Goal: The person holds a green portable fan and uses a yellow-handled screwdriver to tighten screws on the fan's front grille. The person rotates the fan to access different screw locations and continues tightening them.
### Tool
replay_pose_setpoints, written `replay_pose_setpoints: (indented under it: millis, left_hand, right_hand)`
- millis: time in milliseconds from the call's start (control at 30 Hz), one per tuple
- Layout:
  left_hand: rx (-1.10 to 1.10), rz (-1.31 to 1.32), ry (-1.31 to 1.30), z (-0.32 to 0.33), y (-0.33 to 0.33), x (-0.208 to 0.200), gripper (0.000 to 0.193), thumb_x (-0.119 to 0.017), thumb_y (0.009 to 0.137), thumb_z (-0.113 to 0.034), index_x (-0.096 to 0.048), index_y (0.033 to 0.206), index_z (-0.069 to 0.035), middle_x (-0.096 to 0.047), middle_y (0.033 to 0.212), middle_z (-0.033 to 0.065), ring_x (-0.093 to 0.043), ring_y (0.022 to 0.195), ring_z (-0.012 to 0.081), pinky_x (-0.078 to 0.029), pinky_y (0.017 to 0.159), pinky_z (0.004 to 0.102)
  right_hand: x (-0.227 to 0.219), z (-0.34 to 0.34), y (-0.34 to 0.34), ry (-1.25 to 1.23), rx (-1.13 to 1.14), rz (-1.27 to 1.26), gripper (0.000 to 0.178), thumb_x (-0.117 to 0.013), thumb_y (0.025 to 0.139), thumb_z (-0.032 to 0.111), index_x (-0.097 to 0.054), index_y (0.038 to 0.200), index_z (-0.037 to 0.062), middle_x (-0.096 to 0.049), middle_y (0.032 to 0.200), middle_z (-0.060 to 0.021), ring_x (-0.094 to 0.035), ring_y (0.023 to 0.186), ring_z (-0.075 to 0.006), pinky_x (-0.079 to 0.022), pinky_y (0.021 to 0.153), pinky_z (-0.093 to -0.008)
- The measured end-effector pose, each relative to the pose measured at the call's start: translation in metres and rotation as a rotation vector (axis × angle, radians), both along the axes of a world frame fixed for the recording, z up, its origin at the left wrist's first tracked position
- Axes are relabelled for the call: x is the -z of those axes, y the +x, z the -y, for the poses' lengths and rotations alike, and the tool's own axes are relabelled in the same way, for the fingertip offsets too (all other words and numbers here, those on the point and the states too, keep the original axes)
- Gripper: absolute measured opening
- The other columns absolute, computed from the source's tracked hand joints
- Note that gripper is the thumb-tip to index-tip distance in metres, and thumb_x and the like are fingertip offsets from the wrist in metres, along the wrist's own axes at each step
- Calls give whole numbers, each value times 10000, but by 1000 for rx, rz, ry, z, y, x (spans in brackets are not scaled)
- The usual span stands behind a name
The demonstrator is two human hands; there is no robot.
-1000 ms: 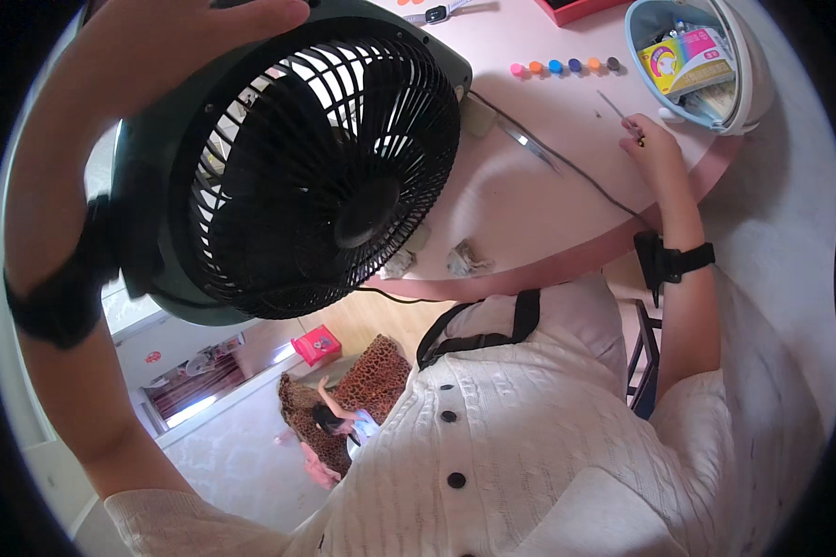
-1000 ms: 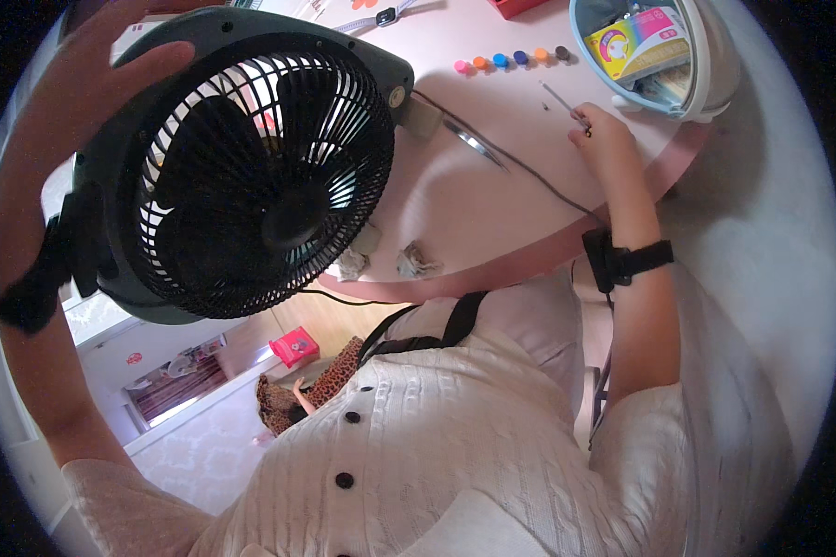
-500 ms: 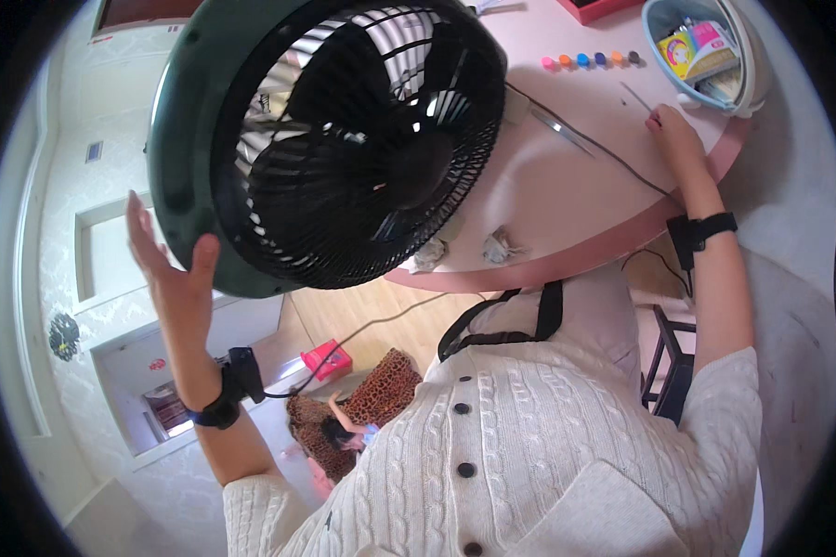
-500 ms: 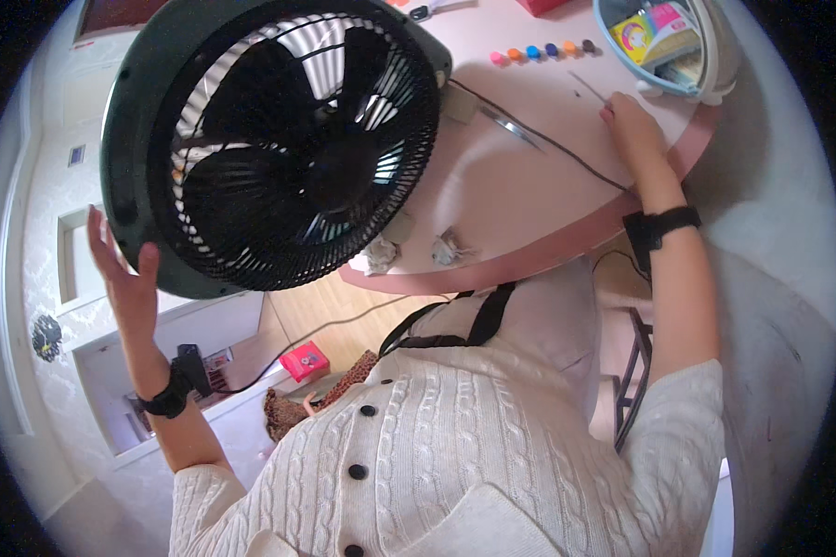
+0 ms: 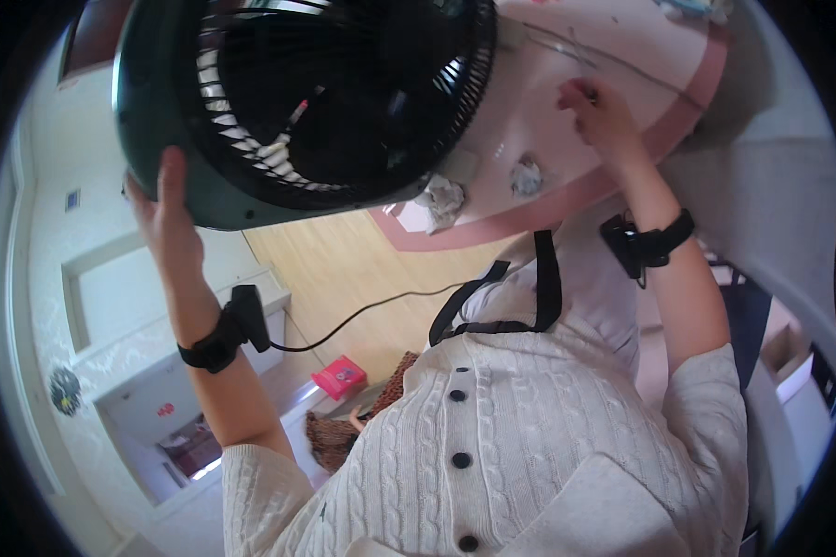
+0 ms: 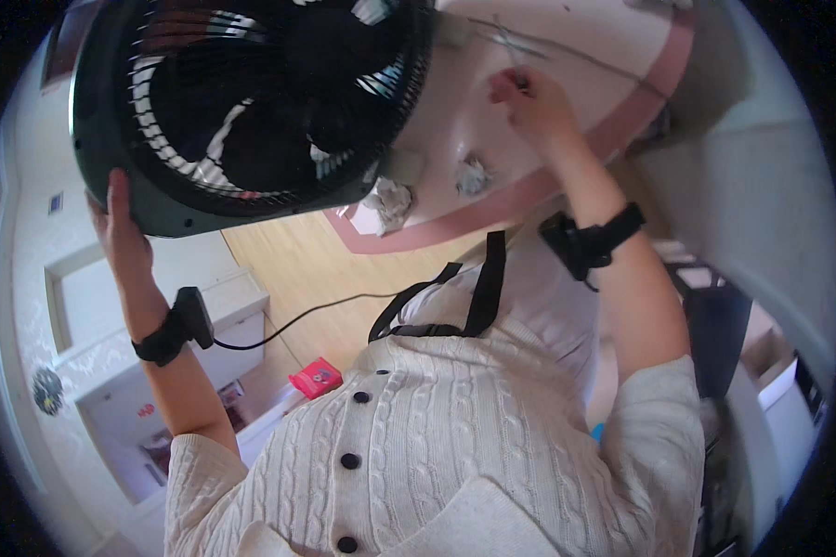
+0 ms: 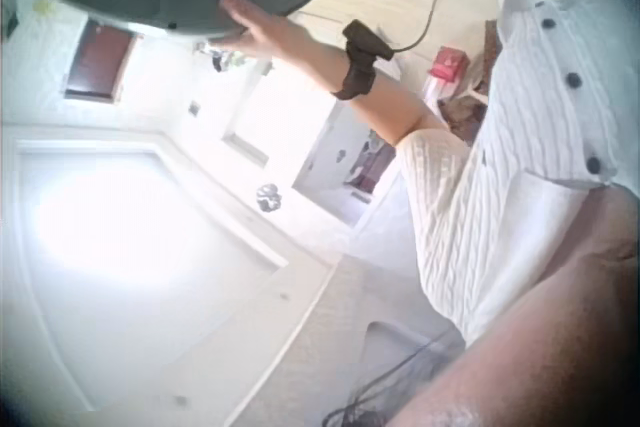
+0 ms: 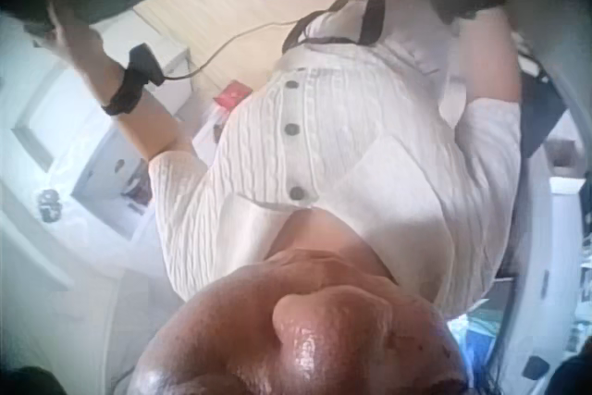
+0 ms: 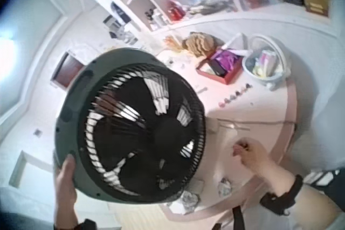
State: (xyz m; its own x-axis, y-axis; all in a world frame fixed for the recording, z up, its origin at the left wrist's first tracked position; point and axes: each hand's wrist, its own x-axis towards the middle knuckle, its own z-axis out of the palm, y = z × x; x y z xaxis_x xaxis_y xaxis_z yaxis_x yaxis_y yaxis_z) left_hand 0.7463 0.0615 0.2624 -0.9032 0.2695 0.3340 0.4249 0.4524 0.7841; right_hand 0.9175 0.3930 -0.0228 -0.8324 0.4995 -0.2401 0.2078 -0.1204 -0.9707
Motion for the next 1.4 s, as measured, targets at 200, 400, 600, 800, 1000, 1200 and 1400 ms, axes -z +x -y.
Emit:
replay_pose_setpoints:
  millis: [200,400,600,800,1000,1200,1400]
  left_hand:
    - [-38,102,22,5,-31,-10,653,-719,893,-278,-416,1392,15,-572,1262,162,-583,1127,248,-494,961,330]
    - [-54,157,31,20,-52,-17,651,-667,924,-322,-409,1415,20,-544,1347,156,-547,1211,266,-449,1044,351]
    - [-51,151,54,25,-63,-16,669,-681,907,-360,-447,1368,65,-563,1332,167,-548,1216,270,-421,1069,354]
    - [-101,77,32,8,-55,-13,629,-647,927,-382,-466,1374,22,-558,1354,143,-541,1222,280,-400,1078,374]
    - [-16,38,-41,9,-56,-14,608,-588,952,-417,-457,1392,-18,-529,1386,124,-517,1251,279,-389,1085,393]
    - [0,20,-61,10,-55,-12,613,-588,945,-430,-461,1387,-24,-545,1361,127,-518,1246,282,-398,1075,400]
    - [-25,-13,-96,5,-44,-8,571,-546,966,-431,-477,1379,-42,-552,1349,123,-535,1232,283,-423,1055,415]
  right_hand:
    - [8,109,13,-932,-34,25,185,-589,977,215,-608,978,31,-655,825,-59,-463,526,-70,-374,460,-232]
    - [13,165,-22,-1174,-67,30,160,-651,939,205,-629,938,46,-671,795,-66,-474,539,-90,-369,474,-273]
    - [5,193,-32,-1267,52,-2,159,-627,962,204,-585,980,52,-657,796,-49,-445,555,-67,-387,492,-226]
    - [7,201,-46,-1220,319,-218,178,-634,955,209,-591,939,37,-653,777,-63,-479,552,-91,-416,503,-252]
    - [0,210,-53,-1242,436,-359,187,-633,947,178,-609,885,4,-648,753,-99,-530,531,-127,-438,470,-294]
    - [3,203,-75,-1322,394,-306,181,-642,932,160,-618,911,-18,-644,738,-110,-547,494,-156,-455,438,-315]
    - [-3,201,-86,-1269,396,-221,189,-634,931,152,-598,884,-27,-624,702,-109,-565,510,-171,-469,444,-311]
